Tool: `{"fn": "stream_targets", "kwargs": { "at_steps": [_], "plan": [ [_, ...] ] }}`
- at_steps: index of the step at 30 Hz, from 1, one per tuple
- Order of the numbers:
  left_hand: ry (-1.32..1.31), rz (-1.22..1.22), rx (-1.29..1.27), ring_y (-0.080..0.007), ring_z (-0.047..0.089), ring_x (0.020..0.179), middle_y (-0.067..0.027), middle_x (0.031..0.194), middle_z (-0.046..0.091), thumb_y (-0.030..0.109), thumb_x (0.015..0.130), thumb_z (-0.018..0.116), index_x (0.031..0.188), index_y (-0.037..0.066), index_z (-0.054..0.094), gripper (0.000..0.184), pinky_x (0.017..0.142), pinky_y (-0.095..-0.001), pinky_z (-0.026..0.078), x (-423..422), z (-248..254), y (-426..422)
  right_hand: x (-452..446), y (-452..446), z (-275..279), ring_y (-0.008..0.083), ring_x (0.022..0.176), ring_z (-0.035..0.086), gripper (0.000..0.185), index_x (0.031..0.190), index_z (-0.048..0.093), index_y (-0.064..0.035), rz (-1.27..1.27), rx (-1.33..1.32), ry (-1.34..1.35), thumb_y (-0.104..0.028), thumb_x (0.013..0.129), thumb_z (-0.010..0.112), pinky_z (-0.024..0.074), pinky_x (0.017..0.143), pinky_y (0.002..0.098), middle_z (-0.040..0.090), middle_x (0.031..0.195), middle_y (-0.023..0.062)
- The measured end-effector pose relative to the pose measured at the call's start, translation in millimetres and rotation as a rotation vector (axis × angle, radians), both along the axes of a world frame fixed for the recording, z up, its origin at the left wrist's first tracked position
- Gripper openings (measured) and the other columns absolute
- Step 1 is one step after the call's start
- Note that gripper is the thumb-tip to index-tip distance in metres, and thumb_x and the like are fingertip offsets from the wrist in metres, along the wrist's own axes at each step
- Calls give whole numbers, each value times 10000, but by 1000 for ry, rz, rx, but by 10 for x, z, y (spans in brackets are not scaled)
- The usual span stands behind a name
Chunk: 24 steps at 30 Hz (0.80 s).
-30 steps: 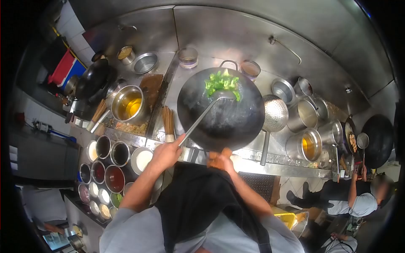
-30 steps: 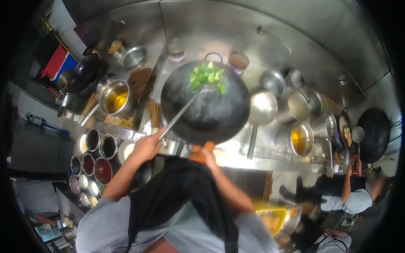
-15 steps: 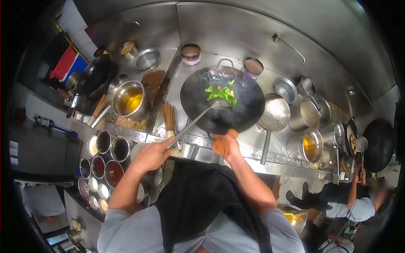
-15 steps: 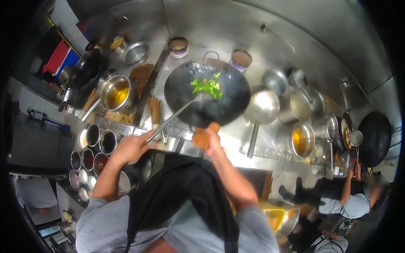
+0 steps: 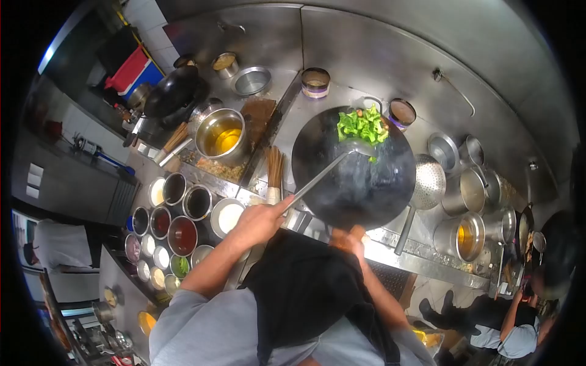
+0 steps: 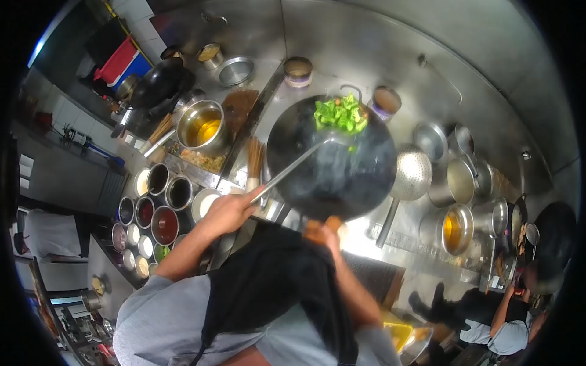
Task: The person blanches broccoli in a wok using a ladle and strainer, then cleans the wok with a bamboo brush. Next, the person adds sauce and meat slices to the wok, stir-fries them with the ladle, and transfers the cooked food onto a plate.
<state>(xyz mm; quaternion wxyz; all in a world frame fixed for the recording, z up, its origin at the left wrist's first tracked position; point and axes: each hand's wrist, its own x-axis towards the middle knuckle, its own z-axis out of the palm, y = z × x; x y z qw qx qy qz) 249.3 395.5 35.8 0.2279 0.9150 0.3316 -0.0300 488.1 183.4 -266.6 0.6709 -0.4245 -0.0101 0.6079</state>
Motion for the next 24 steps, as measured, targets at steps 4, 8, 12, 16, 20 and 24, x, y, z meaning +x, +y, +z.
{"fn": "stream_targets", "kwargs": {
  "at_steps": [4,8,12,16,20,24],
  "plan": [
    [125,-10,-45,-425,671,844,-210,906,708,257,916,632,1446,214,498,548,768,-503,533,-146,390,60,230,754,1367,318,985,652,405,1207,576,61,-111,-63,116,-232,931,534,551,871,436,655,1123,188],
    [174,-28,-10,-409,676,884,-197,912,715,277,916,649,1442,203,503,550,790,-497,533,-155,309,137,551,1137,1087,326,952,661,379,1151,585,79,-137,-43,192,-227,941,510,564,847,428,663,1080,201],
    [115,11,-33,-401,677,900,-175,939,724,251,914,650,1445,183,498,557,812,-488,530,-93,198,87,694,1291,956,321,945,664,380,1165,576,91,-131,-16,196,-197,930,496,567,846,434,662,1047,209],
    [110,39,-67,-390,673,948,-160,977,729,234,910,648,1453,166,488,570,851,-473,521,-51,201,109,768,1335,812,330,944,664,387,1173,567,94,-116,-46,193,-197,928,498,569,843,433,660,1052,210],
    [118,15,-96,-400,664,978,-170,1002,721,257,906,661,1437,163,509,561,869,-462,512,-126,605,168,494,1112,1213,352,1045,656,390,1285,442,-14,-163,-15,216,-229,970,520,582,837,498,629,1185,199],
    [126,-57,-161,-405,666,945,-177,971,715,294,906,660,1416,150,534,544,843,-467,508,-74,629,276,456,1057,1334,358,1053,651,386,1279,454,-16,-167,-72,209,-249,979,523,582,834,515,615,1192,200]
  ]
}}
